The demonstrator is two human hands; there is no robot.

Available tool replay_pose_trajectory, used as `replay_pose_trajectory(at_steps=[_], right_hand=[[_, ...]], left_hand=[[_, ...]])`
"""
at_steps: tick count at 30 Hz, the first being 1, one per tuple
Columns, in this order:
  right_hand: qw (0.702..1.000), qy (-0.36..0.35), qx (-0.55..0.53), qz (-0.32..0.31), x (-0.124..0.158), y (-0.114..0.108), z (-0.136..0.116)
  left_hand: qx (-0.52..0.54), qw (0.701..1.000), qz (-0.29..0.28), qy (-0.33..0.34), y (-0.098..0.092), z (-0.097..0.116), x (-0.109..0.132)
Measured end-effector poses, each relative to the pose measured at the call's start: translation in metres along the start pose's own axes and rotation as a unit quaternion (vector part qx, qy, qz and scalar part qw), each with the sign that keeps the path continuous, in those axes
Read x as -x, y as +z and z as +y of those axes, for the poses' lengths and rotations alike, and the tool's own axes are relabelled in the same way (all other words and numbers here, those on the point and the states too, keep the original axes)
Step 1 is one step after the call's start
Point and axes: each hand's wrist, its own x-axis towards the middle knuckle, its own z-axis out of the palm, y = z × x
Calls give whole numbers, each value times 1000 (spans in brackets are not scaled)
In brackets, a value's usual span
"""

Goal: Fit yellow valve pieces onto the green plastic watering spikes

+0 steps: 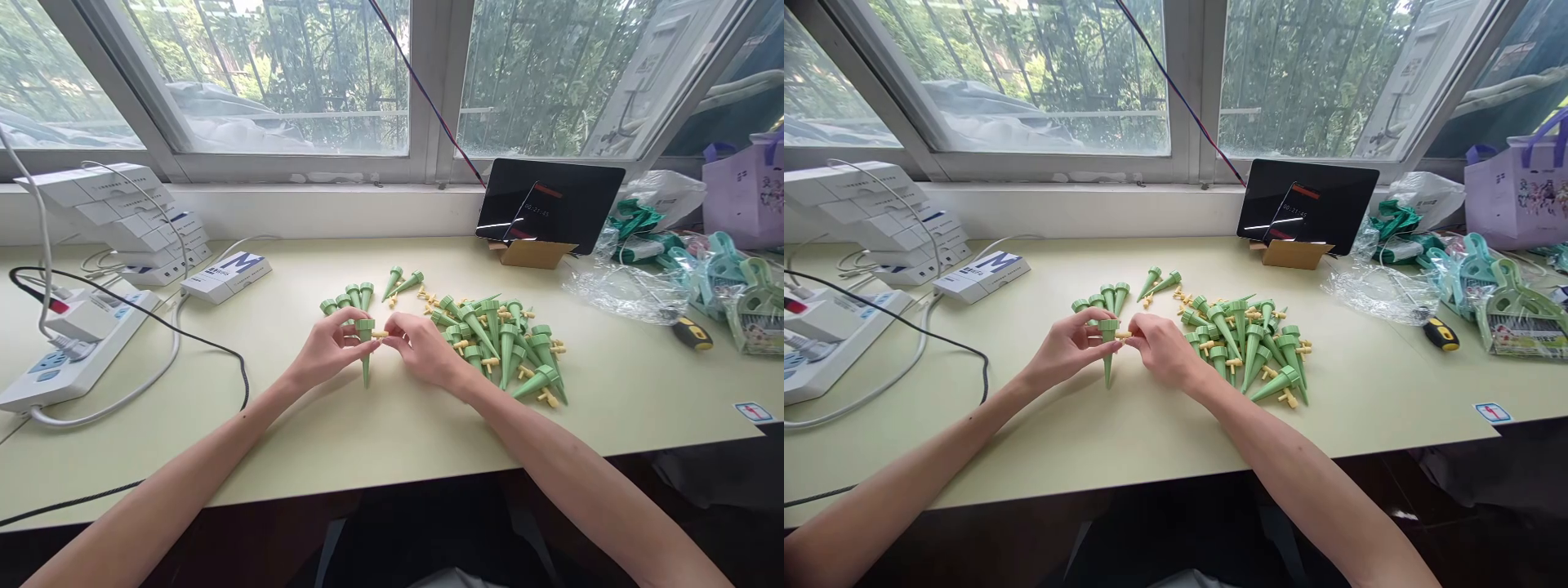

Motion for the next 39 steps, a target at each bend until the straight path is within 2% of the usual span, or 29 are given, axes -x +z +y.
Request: replay_pose_trajectory(at_steps=[10,23,28,34,39], right_hand=[[999,15,25,-24,2,-1,-1],[997,36,43,-45,2,-3,-6],[998,37,37,-39,2,-2,-6],[1000,20,-3,-3,1,-1,-6],[1000,0,5,-2,1,-1,-4]], left_hand=[[-22,999,-11,28,0,0,0],[-94,991,10,96,3,4,1],[-79,993,14,83,3,5,1],[-22,999,24,33,1,2,-1],[-26,999,18,38,2,1,0]])
